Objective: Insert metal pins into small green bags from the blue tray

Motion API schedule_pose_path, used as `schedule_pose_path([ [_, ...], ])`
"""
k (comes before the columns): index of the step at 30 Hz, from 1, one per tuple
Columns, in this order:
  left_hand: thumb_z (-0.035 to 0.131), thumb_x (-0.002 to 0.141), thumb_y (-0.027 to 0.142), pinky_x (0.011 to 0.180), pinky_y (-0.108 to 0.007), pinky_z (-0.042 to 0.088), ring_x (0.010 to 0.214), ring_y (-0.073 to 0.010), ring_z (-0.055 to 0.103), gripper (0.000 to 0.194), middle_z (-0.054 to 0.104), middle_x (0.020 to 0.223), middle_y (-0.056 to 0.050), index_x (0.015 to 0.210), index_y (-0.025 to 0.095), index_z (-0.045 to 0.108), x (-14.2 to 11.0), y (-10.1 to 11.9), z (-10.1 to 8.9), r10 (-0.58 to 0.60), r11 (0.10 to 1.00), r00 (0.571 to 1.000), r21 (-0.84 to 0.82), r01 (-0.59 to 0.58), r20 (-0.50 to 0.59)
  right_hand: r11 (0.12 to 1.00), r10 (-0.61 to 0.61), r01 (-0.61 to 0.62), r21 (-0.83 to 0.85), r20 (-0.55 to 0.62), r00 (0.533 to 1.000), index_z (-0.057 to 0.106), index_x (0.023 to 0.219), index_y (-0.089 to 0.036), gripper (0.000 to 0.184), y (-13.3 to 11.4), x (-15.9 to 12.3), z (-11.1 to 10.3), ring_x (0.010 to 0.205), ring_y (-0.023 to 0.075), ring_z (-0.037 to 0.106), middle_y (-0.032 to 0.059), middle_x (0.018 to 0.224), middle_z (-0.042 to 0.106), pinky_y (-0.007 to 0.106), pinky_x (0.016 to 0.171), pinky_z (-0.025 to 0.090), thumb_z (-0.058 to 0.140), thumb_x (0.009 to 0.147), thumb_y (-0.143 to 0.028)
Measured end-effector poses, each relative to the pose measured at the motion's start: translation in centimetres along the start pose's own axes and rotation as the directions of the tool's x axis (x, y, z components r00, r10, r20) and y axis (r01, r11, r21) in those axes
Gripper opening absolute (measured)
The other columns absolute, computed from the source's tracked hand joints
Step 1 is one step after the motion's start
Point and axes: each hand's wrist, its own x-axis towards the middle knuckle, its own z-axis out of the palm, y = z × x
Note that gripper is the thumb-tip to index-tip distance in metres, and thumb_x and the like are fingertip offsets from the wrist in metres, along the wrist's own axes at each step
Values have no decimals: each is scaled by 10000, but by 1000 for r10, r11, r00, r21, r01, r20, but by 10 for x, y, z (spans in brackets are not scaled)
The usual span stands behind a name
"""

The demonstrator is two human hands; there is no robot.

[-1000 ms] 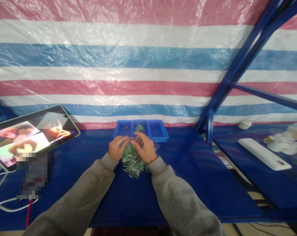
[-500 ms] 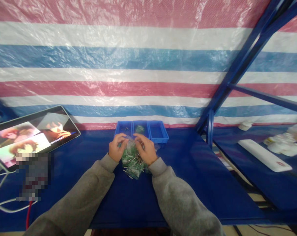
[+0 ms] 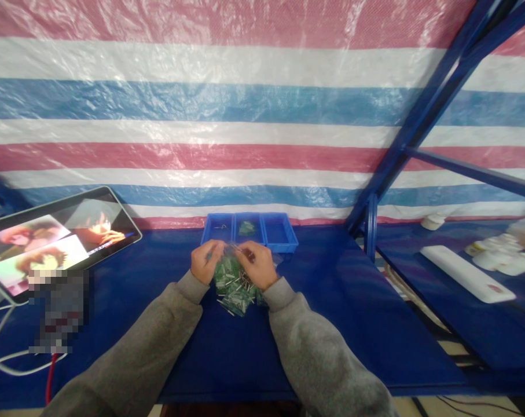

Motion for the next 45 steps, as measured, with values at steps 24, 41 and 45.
schedule_pose_path([
  [24,436,890,296,647,-234,422,623,-110,543,277,608,695,-23,742,165,630,2,3,-2,55,992,993,122,-42,-104,904,146,-198,-378,-161,976,672,690,-184,148,22,14,-27,591,149,577,11,620,639,269,614,419,571,721,-288],
  [41,444,891,283,653,-235,420,631,-112,555,270,613,688,-22,730,161,623,-1,0,1,57,988,996,145,-47,-63,625,306,-213,-751,-16,952,635,817,-204,224,20,1,-3,737,197,612,53,732,661,256,588,353,553,792,-411],
  [45,436,893,298,651,-239,425,634,-116,561,285,621,691,-26,729,163,626,-1,1,1,54,990,996,136,-45,-65,616,296,-199,-762,-10,955,631,813,-197,203,18,0,0,737,197,617,61,739,664,257,583,353,530,809,-373],
])
